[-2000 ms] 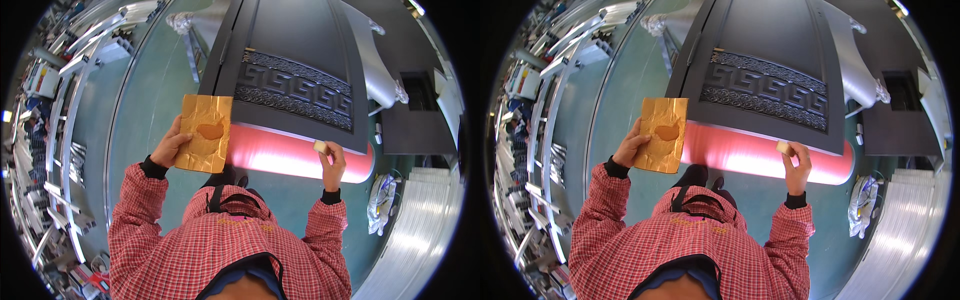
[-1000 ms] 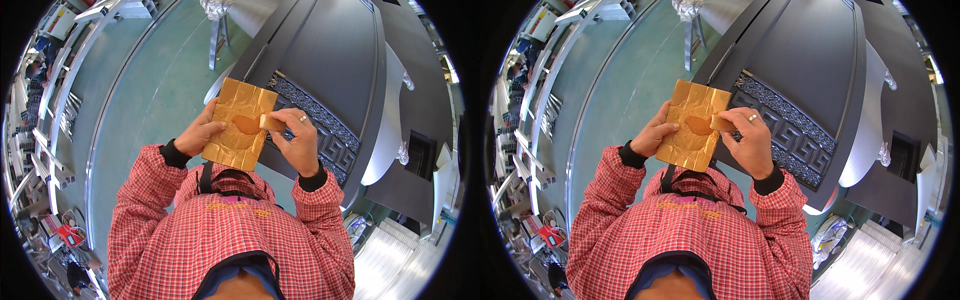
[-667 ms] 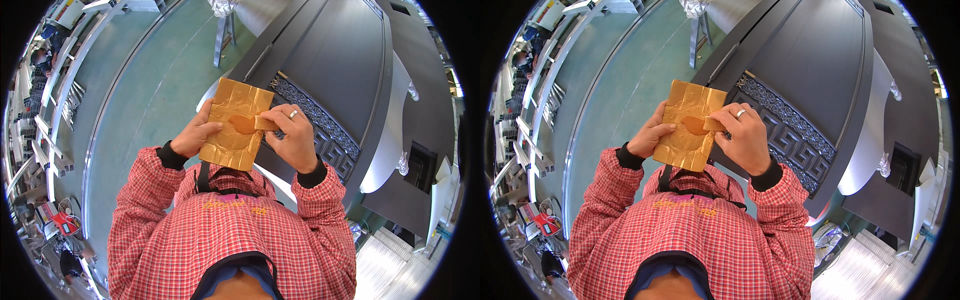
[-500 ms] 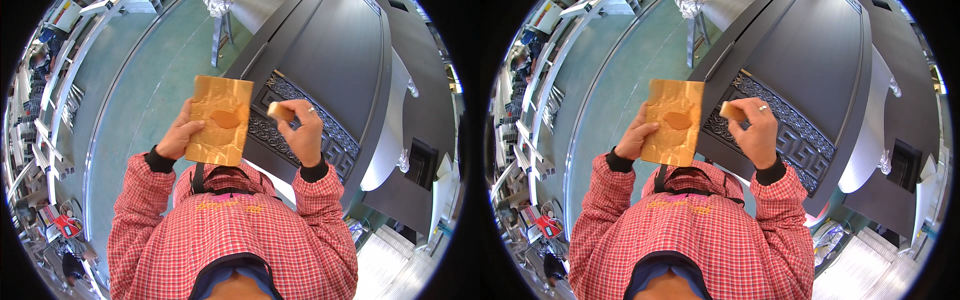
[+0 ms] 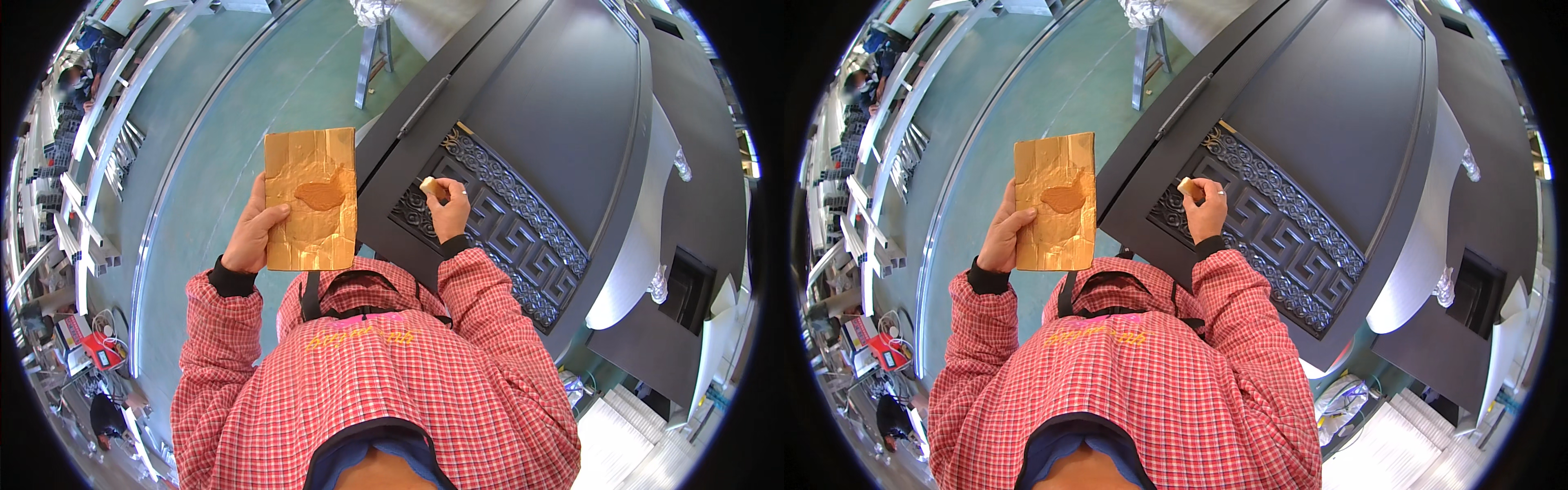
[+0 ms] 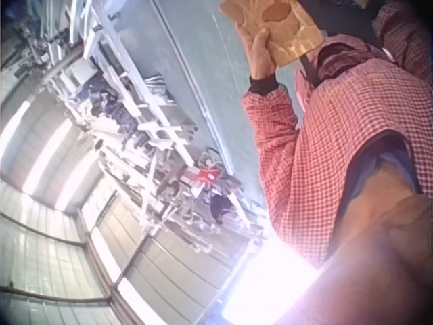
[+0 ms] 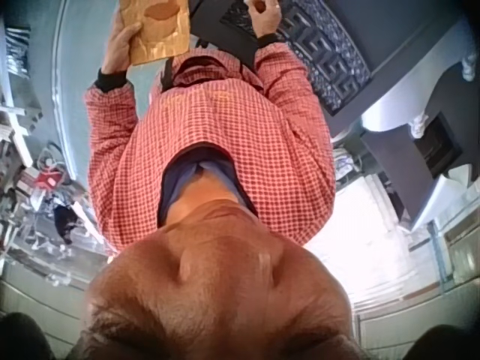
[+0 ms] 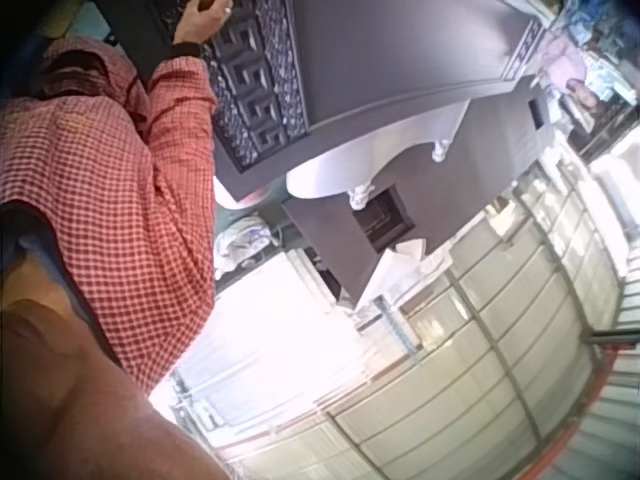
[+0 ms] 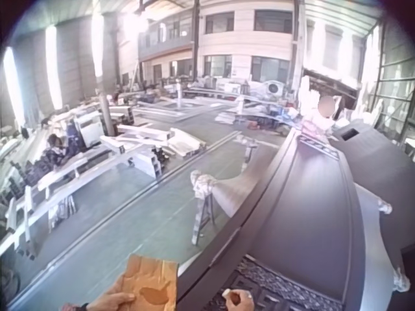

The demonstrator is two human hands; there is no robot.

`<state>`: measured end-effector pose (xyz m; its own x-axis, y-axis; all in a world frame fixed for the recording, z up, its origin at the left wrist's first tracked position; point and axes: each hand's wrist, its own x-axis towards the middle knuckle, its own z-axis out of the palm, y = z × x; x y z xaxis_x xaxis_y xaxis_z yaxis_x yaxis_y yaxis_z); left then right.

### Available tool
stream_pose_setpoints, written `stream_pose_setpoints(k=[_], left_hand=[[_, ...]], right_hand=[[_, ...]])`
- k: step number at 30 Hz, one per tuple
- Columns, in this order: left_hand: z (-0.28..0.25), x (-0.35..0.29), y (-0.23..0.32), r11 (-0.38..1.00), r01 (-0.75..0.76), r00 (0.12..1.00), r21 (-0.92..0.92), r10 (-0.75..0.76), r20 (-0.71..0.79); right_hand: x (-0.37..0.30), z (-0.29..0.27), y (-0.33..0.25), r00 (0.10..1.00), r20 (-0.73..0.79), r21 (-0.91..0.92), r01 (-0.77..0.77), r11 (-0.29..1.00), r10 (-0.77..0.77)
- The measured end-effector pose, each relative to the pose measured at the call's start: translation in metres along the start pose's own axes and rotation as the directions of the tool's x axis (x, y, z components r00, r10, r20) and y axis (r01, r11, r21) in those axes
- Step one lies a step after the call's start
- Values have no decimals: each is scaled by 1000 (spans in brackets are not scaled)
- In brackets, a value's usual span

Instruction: The person applies gold leaf to a dark ornate panel using a small sponge. They hold a sheet of gold leaf in one hand and dab the leaf onto the panel's raised patterns with the sponge in the other hand.

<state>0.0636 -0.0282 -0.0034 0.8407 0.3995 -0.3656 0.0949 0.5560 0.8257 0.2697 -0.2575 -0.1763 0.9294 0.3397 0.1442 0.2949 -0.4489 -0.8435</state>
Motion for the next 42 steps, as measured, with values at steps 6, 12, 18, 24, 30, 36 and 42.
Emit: stream_pose_setpoints(k=[6, 12, 18, 24, 30, 36, 42], left_hand=[[-7, -3, 0, 1000, -9, 999, -6, 9, -34], [-9, -3, 2, 1000, -13, 999, -12, 12, -47], [-13, -1, 3, 1000, -12, 999, -22, 11, -40], [-16, 0, 4, 999, -17, 1000, -44, 16, -25], [-18, 0, 5, 998, -19, 999, -51, 18, -30], [-20, -2, 6, 999, -22, 999, -36, 21, -31], [-23, -1, 4, 999, -17, 999, -40, 15, -38]], right_hand=[[2, 13, 5, 999, 46, -41, -23, 999, 25], [3, 19, 4, 999, 52, -124, 2, 992, 5], [6, 22, -3, 994, 2, -298, 102, 949, -107], [7, 10, -4, 999, -15, -262, 37, 964, -42], [5, 18, -6, 999, 36, -256, 46, 966, -38], [6, 20, -7, 998, -37, -359, 29, 933, -46], [6, 17, -9, 997, -27, -320, 62, 945, -74]])
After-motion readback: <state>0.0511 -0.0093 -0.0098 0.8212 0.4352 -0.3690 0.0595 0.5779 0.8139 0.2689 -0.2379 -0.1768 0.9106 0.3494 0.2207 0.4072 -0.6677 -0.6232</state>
